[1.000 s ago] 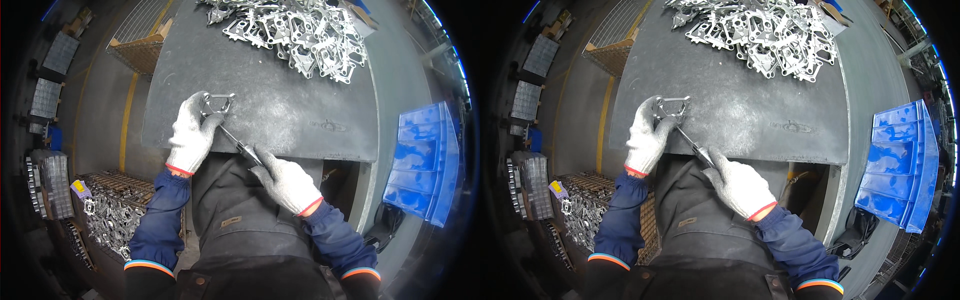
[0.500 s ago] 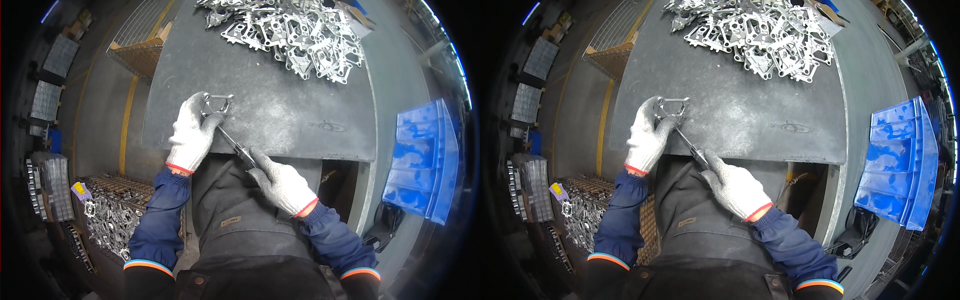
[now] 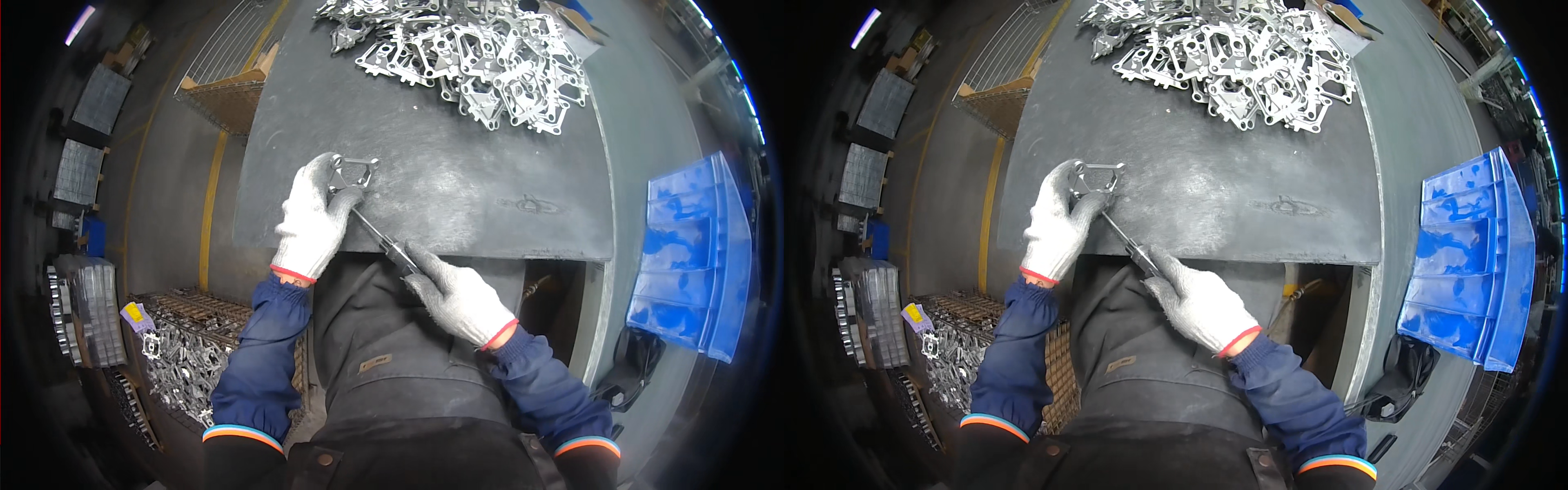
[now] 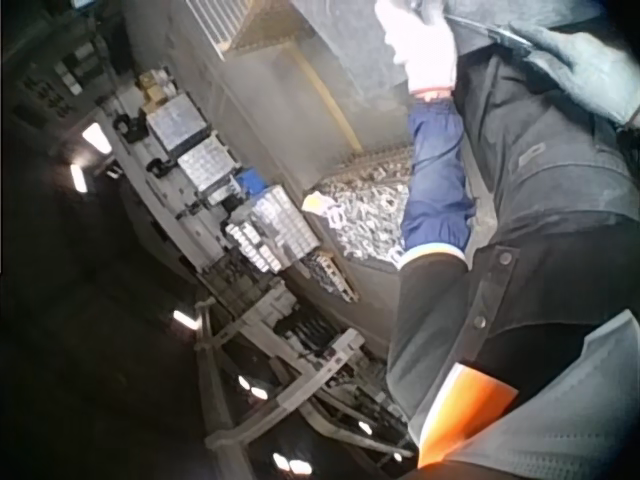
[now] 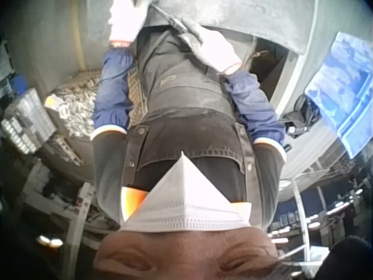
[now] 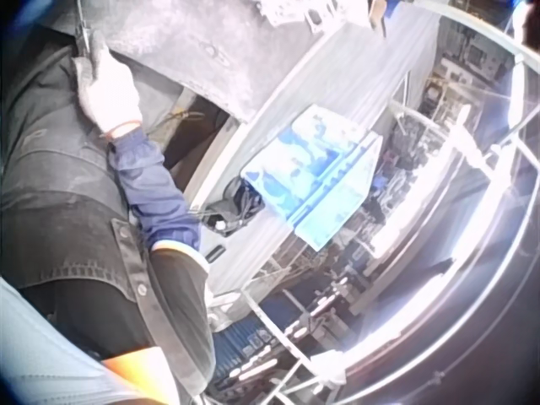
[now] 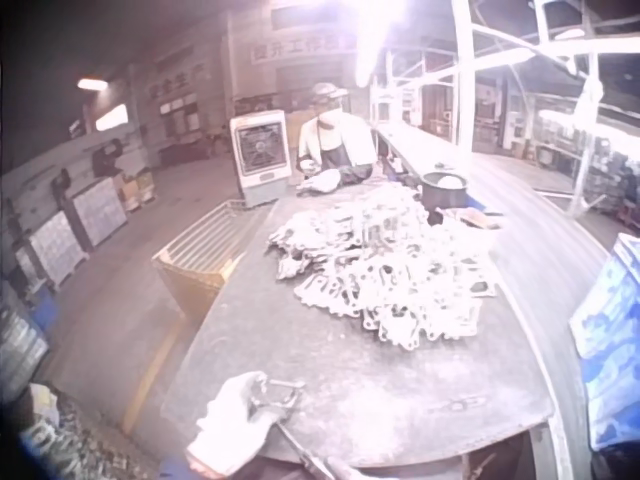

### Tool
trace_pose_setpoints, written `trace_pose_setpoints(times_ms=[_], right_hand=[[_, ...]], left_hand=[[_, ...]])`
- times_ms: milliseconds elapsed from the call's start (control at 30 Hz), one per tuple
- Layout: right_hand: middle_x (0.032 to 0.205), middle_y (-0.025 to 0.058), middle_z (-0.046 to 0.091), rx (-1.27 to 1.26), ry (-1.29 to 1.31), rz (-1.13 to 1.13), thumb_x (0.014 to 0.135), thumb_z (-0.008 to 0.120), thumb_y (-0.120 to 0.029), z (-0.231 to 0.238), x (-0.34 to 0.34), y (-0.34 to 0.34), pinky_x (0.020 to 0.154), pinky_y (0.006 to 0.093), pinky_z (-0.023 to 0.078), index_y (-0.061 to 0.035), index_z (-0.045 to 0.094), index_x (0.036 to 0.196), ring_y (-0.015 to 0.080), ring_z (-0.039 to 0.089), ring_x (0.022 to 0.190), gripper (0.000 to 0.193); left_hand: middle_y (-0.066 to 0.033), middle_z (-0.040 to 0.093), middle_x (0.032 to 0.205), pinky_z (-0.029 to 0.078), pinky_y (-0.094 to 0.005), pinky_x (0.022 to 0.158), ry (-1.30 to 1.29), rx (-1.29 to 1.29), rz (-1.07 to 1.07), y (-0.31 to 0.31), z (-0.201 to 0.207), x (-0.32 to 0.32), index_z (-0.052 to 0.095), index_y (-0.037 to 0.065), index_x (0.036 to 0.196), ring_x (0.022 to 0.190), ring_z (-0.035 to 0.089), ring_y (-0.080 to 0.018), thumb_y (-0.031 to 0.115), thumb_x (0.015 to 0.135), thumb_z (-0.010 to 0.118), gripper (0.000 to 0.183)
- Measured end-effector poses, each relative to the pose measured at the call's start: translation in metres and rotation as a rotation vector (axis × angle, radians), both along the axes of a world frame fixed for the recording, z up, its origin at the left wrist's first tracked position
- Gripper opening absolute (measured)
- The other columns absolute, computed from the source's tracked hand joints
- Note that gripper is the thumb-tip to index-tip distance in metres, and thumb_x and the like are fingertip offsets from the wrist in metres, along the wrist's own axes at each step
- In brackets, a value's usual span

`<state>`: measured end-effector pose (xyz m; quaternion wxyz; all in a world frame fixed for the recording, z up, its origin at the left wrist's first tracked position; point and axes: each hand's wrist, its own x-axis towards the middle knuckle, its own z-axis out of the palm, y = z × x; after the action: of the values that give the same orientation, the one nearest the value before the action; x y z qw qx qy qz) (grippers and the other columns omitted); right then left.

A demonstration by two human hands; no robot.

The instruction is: The person deburrs metal parts using a handheld pneumatic tool and places them into a blue plastic container.

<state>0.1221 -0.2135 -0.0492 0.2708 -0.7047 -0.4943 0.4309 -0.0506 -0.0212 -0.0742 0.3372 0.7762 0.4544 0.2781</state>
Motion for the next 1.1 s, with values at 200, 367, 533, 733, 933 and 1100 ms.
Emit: trace_pose_setpoints(times_ms=[200, 367, 533, 733, 933, 1100], right_hand=[[0.117, 0.0277, 0.074, 0.068, 0.008, -0.078, 0.099, 0.073, -0.042, 0.004, 0.019, -0.014, 0.095, 0.0454, 0.058, -0.0052, 0.056, 0.151, 0.0434, 0.073, 0.113, 0.066], [0.113, 0.0253, 0.075, 0.109, -0.327, -0.111, 0.098, 0.074, -0.038, 0.010, 0.052, -0.014, 0.091, 0.0462, 0.059, -0.0038, 0.056, 0.150, 0.0421, 0.074, 0.106, 0.065], [0.100, 0.0202, 0.072, 0.128, -0.574, -0.095, 0.093, 0.077, -0.043, -0.005, 0.087, 0.000, 0.081, 0.0473, 0.057, -0.0136, 0.063, 0.145, 0.0393, 0.072, 0.091, 0.061], [0.111, 0.0150, 0.067, 0.150, -0.939, -0.135, 0.088, 0.080, -0.043, -0.019, 0.103, 0.010, 0.088, 0.0498, 0.052, -0.0147, 0.068, 0.133, 0.0374, 0.065, 0.108, 0.055], [0.129, 0.0177, 0.065, 0.094, -0.891, -0.140, 0.087, 0.081, -0.045, -0.031, 0.092, 0.002, 0.097, 0.0526, 0.050, -0.0123, 0.061, 0.141, 0.0392, 0.061, 0.120, 0.066], [0.134, 0.0191, 0.063, 0.228, -0.919, -0.197, 0.088, 0.082, -0.038, -0.024, 0.075, -0.004, 0.102, 0.0545, 0.047, -0.0105, 0.060, 0.144, 0.0420, 0.057, 0.129, 0.066]], left_hand=[[-0.0101, 0.071, 0.113, 0.057, -0.0305, 0.082, -0.004, 0.075, 0.136, 0.005, 0.007, -0.011, 0.058, 0.004, 0.141, 0.093, 0.068, -0.0152, 0.018, 0.097, 0.074, 0.049], [-0.0055, 0.072, 0.106, 0.057, -0.0352, 0.079, -0.553, -0.655, 0.457, -0.001, -0.011, -0.037, 0.063, 0.007, 0.131, 0.090, 0.069, -0.0154, 0.029, 0.101, 0.075, 0.039], [-0.0037, 0.070, 0.096, 0.058, -0.0358, 0.080, -1.194, -1.156, 0.535, -0.019, 0.000, -0.033, 0.065, 0.006, 0.119, 0.081, 0.066, -0.0148, 0.028, 0.109, 0.064, 0.024], [-0.0071, 0.073, 0.098, 0.057, -0.0368, 0.081, -1.303, -1.283, 0.530, -0.029, -0.002, -0.031, 0.065, 0.005, 0.116, 0.078, 0.067, -0.0163, 0.027, 0.111, 0.059, 0.023], [-0.0091, 0.074, 0.101, 0.058, -0.0370, 0.081, -1.313, -1.328, 0.419, -0.030, -0.006, -0.026, 0.065, 0.004, 0.120, 0.083, 0.070, -0.0183, 0.029, 0.112, 0.057, 0.028], [-0.0093, 0.072, 0.108, 0.059, -0.0367, 0.082, -1.415, -1.440, 0.346, -0.032, -0.005, -0.019, 0.065, 0.005, 0.122, 0.090, 0.070, -0.0196, 0.028, 0.113, 0.055, 0.027]])
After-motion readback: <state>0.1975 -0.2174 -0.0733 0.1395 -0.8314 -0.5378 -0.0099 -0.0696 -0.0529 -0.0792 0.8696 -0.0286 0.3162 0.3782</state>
